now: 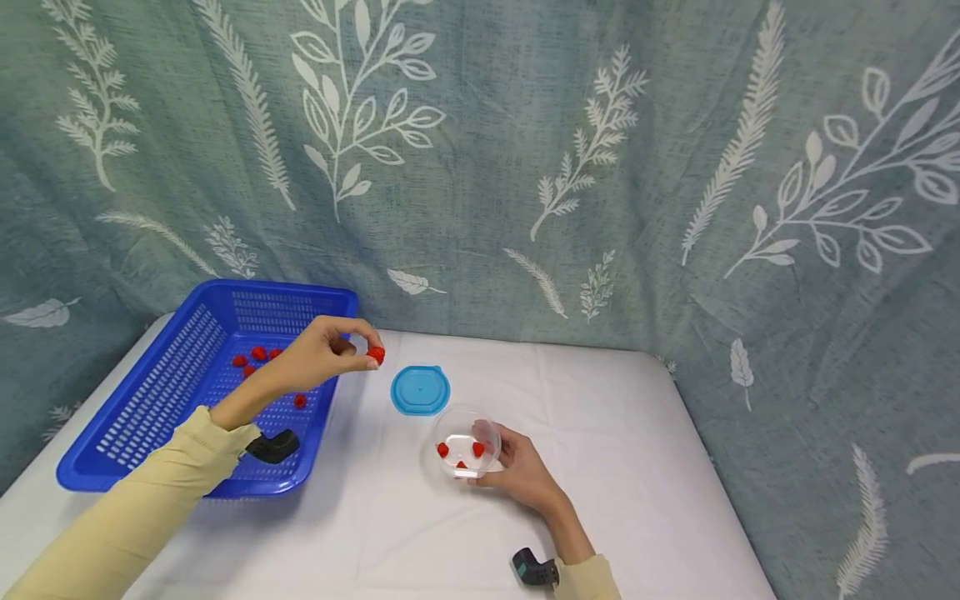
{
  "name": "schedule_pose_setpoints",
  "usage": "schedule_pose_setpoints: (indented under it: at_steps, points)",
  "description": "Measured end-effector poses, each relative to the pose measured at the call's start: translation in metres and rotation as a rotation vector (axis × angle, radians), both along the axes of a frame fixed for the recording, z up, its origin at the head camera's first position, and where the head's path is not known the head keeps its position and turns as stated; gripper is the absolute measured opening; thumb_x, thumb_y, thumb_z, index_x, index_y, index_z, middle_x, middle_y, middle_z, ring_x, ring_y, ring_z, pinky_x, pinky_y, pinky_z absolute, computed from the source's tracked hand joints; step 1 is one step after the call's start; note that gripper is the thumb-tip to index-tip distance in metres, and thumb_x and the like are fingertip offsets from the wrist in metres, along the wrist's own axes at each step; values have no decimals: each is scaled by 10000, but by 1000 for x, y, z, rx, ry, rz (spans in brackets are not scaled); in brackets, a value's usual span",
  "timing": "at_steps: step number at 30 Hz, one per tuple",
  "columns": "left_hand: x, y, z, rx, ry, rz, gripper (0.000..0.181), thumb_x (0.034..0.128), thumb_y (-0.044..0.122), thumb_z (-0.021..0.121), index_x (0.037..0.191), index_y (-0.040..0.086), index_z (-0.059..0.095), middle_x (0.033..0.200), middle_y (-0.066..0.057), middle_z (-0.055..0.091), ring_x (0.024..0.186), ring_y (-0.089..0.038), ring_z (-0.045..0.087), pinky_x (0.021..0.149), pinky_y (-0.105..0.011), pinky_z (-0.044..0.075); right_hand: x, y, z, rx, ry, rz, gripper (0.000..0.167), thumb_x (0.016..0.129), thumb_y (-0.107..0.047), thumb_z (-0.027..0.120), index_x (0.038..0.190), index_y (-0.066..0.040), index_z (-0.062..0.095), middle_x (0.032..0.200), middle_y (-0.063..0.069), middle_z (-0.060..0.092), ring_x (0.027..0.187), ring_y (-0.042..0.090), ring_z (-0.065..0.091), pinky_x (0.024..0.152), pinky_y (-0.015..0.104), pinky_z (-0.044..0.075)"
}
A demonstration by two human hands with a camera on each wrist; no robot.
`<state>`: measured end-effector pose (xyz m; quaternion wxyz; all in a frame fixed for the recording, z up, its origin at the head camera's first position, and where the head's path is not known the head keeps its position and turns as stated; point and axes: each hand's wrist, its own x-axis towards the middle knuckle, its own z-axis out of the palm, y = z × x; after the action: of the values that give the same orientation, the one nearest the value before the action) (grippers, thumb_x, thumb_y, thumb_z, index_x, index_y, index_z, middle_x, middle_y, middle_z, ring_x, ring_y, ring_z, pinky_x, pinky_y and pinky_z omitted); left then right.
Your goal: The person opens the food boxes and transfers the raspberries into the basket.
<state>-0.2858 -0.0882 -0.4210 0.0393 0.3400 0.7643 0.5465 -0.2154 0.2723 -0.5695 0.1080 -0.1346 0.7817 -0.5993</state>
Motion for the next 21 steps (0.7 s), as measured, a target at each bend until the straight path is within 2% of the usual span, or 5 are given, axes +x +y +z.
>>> schedule_pose_setpoints:
  at_steps: [6, 14, 17, 19, 21]
  points:
    - [-6, -35, -7, 25, -47, 86, 211, 905, 132, 780, 1086, 30, 738, 503, 28, 312, 425, -102, 223, 420, -270, 242, 0, 0, 0, 9, -1, -13, 854, 707, 19, 894, 1467, -46, 510, 1506, 123, 525, 1471, 271, 392, 1107, 204, 358]
    - [-29, -79, -26, -14, -90, 221, 288, 922, 167, 767, 1163, 15, 726, 493, 53, 292, 427, -73, 201, 412, -271, 220, 0, 0, -1, 6, -3, -13, 870, 712, -16, 907, 1478, -45, 496, 1521, 123, 506, 1484, 265, 372, 1109, 210, 352]
    - [-40, -92, -36, -38, -102, 306, 290, 929, 178, 760, 1176, 29, 729, 573, 48, 487, 415, -57, 226, 411, -268, 258, -1, 0, -2, 20, -3, -17, 868, 715, -33, 911, 1479, -54, 499, 1523, 113, 507, 1485, 261, 372, 1113, 220, 350]
    - [-46, -97, -43, -70, -98, 368, 284, 931, 189, 759, 1170, 37, 735, 741, -12, 661, 422, -75, 270, 427, -292, 304, -1, 0, -2, 22, 0, -17, 865, 716, -39, 912, 1477, -58, 502, 1521, 112, 510, 1483, 261, 376, 1116, 232, 351]
    - [-52, -99, -50, -115, -77, 425, 275, 931, 185, 759, 1155, 26, 743, 987, -100, 747, 527, -112, 473, 545, -340, 459, -1, 0, -2, 24, 4, -19, 862, 714, -40, 913, 1474, -60, 507, 1518, 111, 514, 1481, 265, 378, 1116, 237, 352]
